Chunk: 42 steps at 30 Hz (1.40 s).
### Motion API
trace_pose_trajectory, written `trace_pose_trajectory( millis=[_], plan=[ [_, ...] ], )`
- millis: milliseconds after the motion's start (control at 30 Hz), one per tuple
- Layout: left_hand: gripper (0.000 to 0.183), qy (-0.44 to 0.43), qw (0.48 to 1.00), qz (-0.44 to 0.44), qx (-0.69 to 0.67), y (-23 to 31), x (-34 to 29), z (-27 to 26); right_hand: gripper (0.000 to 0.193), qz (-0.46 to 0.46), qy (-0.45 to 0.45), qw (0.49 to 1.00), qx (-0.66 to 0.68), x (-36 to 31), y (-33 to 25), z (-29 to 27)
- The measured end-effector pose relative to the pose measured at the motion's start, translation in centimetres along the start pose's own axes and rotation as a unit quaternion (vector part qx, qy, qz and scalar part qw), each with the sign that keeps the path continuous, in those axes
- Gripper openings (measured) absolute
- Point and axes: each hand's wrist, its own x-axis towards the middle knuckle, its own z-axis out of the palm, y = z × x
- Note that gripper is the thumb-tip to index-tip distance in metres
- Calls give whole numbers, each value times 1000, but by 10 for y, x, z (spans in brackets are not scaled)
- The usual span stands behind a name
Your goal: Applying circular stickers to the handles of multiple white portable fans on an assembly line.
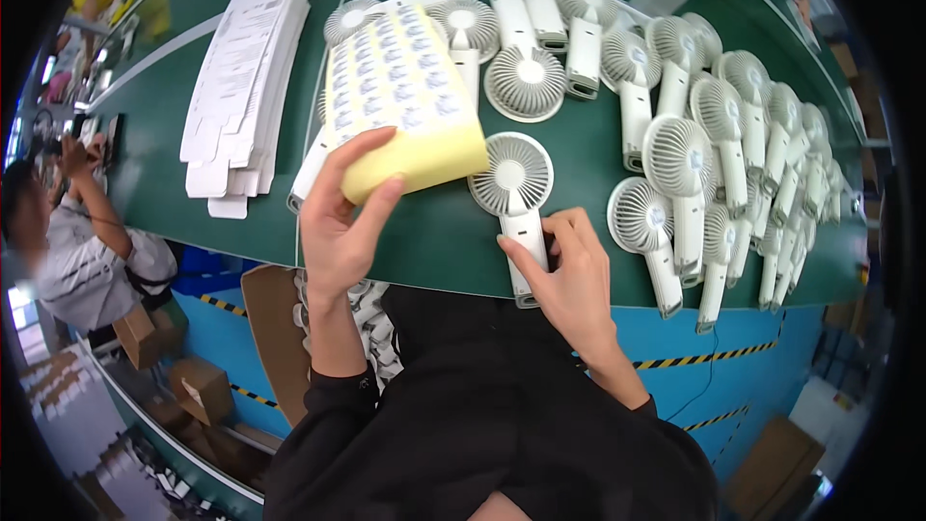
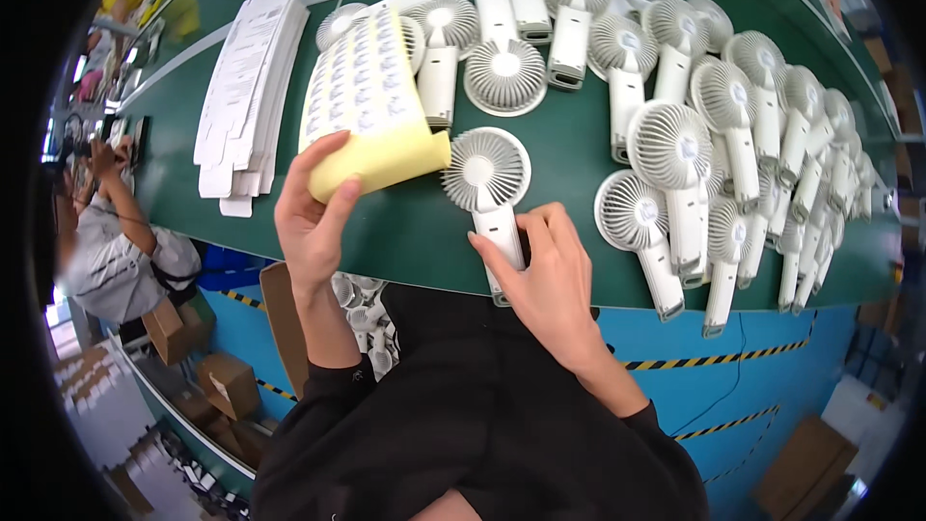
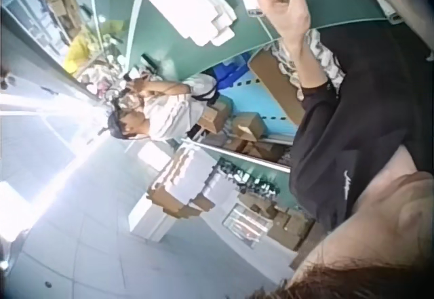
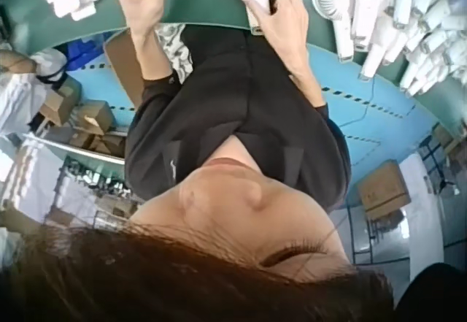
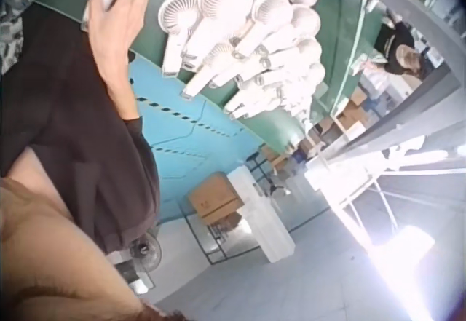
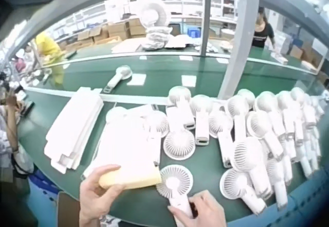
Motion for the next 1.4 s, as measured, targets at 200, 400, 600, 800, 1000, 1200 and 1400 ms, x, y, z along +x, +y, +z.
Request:
trace_pose_trajectory(
  millis=[200,400,600,800,1000,1200,1400],
  plan=[
    [49,-75,994,35,69,5,-11,-8,37,-179,36,974,135,33,-31,-5],
    [50,-29,999,-11,30,4,-5,-3,57,-126,-112,934,314,52,-41,19],
    [28,-18,998,1,59,3,-1,-9,53,-363,37,930,-50,65,-46,24],
    [28,-32,993,20,116,6,4,-8,41,-483,170,843,-164,67,-39,23],
    [40,-35,981,91,168,1,8,-6,20,-383,56,922,6,72,-43,7],
    [50,202,955,160,144,-39,5,-30,12,-156,-76,980,100,77,-16,-20],
    [45,230,945,123,199,-55,8,-32,10,-147,-137,978,54,83,-3,-20]
  ],
)
